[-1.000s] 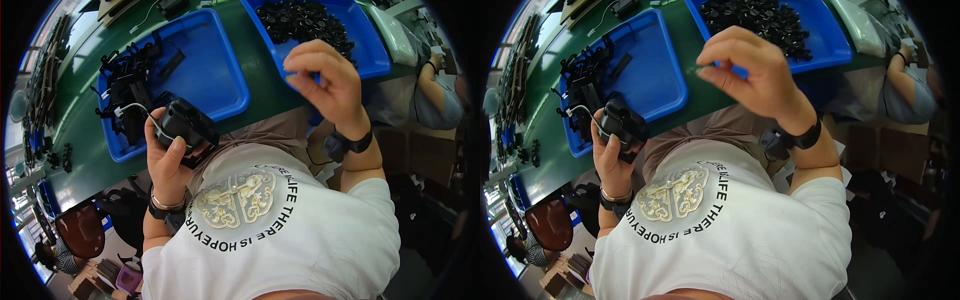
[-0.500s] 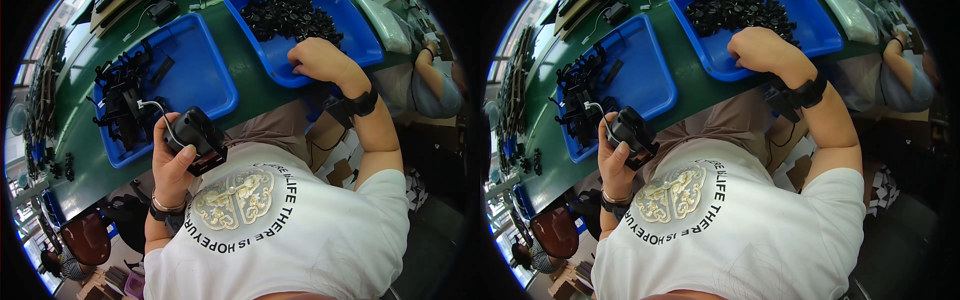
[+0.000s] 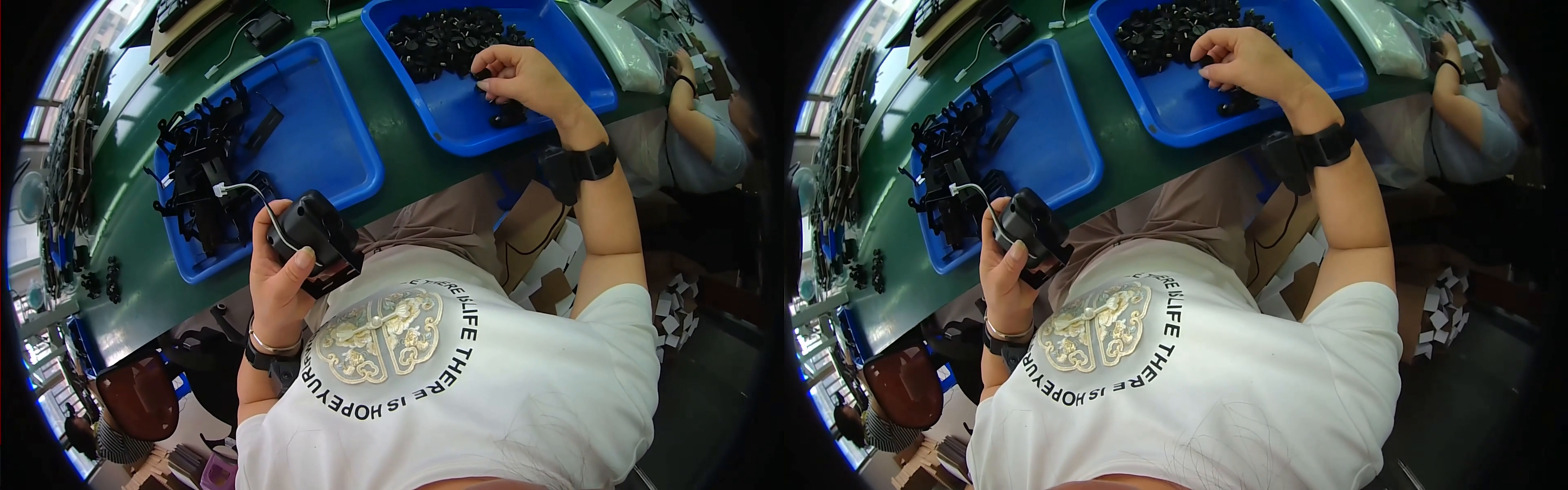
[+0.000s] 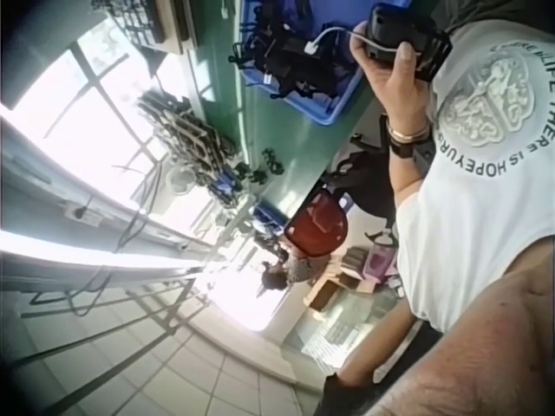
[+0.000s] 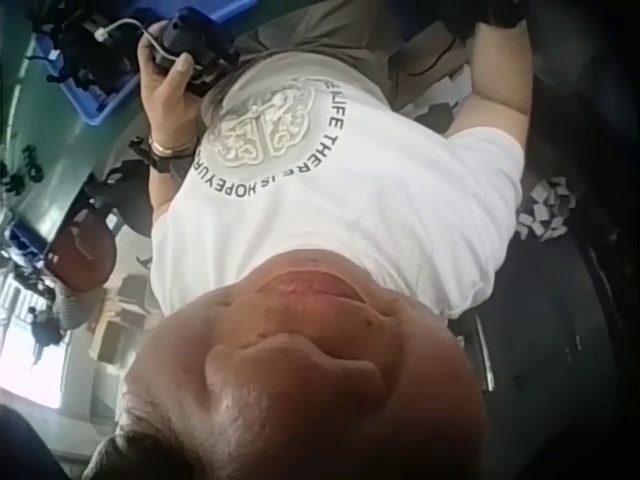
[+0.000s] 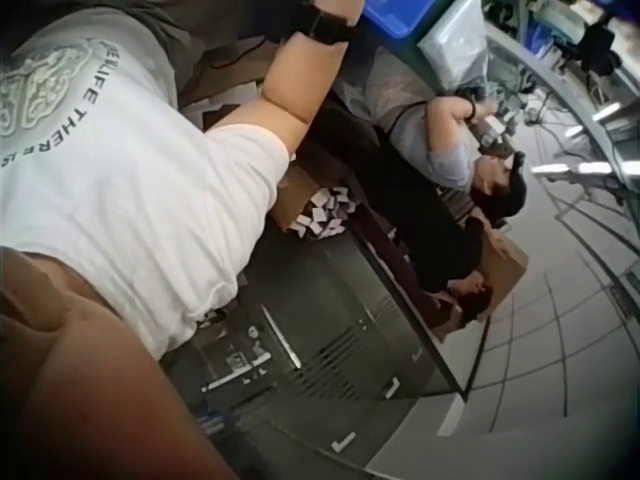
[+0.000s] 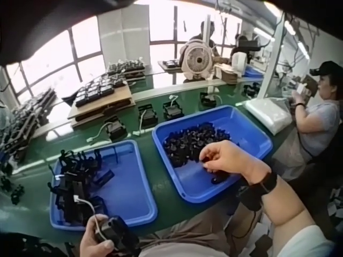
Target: Assemble small plastic components and electrical wires into a main housing at a factory workstation.
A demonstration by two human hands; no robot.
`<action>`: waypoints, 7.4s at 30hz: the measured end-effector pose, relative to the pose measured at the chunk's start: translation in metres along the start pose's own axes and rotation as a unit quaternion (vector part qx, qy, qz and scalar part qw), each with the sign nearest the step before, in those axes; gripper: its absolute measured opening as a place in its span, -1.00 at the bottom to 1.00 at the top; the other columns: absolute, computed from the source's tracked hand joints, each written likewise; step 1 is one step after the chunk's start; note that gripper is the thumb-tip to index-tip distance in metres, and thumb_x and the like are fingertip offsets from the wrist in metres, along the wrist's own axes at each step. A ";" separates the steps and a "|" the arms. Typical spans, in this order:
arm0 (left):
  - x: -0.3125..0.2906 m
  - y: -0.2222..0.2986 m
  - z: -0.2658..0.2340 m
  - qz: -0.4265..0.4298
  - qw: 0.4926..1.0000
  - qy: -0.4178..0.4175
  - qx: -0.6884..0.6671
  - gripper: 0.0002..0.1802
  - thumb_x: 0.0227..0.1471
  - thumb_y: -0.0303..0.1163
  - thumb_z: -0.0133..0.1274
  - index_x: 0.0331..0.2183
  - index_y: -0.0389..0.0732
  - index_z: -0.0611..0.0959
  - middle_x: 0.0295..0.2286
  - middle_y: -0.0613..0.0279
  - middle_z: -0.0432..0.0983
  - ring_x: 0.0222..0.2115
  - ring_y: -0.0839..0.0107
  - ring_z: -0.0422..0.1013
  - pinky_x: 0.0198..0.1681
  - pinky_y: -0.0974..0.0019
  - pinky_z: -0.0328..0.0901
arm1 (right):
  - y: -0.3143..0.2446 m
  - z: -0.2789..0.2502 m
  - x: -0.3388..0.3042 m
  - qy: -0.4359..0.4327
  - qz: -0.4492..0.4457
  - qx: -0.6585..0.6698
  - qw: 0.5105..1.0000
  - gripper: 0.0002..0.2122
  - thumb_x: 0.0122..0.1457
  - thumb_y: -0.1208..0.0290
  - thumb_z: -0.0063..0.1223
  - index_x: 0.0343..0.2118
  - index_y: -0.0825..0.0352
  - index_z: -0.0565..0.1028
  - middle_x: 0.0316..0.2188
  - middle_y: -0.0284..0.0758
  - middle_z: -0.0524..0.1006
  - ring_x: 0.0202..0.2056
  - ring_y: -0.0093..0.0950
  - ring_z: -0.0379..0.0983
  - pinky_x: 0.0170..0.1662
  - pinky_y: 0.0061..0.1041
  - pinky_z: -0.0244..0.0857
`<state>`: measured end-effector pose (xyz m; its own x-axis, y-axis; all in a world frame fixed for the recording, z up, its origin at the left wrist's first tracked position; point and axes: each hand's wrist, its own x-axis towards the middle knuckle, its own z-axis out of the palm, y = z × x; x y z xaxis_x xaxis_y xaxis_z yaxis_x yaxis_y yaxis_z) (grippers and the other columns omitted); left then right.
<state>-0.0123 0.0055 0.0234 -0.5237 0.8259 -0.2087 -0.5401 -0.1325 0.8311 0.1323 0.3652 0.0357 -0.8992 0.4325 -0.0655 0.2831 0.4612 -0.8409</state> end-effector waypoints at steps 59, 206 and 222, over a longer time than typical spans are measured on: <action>-0.008 -0.015 -0.013 0.089 0.990 -0.062 0.086 -0.33 -0.12 -0.56 0.17 -0.02 -0.20 0.16 -0.18 0.18 0.28 -0.19 0.46 0.31 -0.11 0.42 0.29 | -0.081 0.180 -0.056 0.053 -0.310 0.138 0.939 -0.87 0.07 0.44 0.11 -0.42 0.35 0.40 -0.53 -0.41 0.38 -0.55 -0.71 0.20 -0.51 -0.75 0.10; 0.002 -0.026 -0.033 0.182 0.978 0.046 -0.089 -0.53 -0.07 -0.58 0.09 -0.13 -0.16 0.26 -0.23 0.14 0.39 -0.21 0.29 0.42 -0.15 0.18 0.40 | -0.082 0.193 -0.037 -0.043 -0.274 0.160 0.948 -0.50 0.21 0.01 -0.27 -0.05 0.39 0.39 0.15 -0.11 0.14 0.19 -0.31 -0.02 0.20 -0.36 -0.22; 0.008 -0.026 -0.027 0.177 0.979 0.066 -0.077 -0.52 -0.08 -0.57 0.10 -0.13 -0.17 0.25 -0.22 0.13 0.39 -0.23 0.30 0.43 -0.17 0.19 0.40 | -0.086 0.194 -0.030 -0.016 -0.249 0.186 0.950 -0.51 0.24 0.02 -0.34 -0.23 0.42 0.48 0.10 -0.09 0.22 0.16 -0.32 0.02 0.17 -0.36 -0.17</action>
<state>-0.0203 0.0010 -0.0136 -0.7717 0.6359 0.0050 -0.3967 -0.4875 0.7778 0.0706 0.1623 0.0053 -0.9021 0.2067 0.3788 -0.3121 0.2938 -0.9035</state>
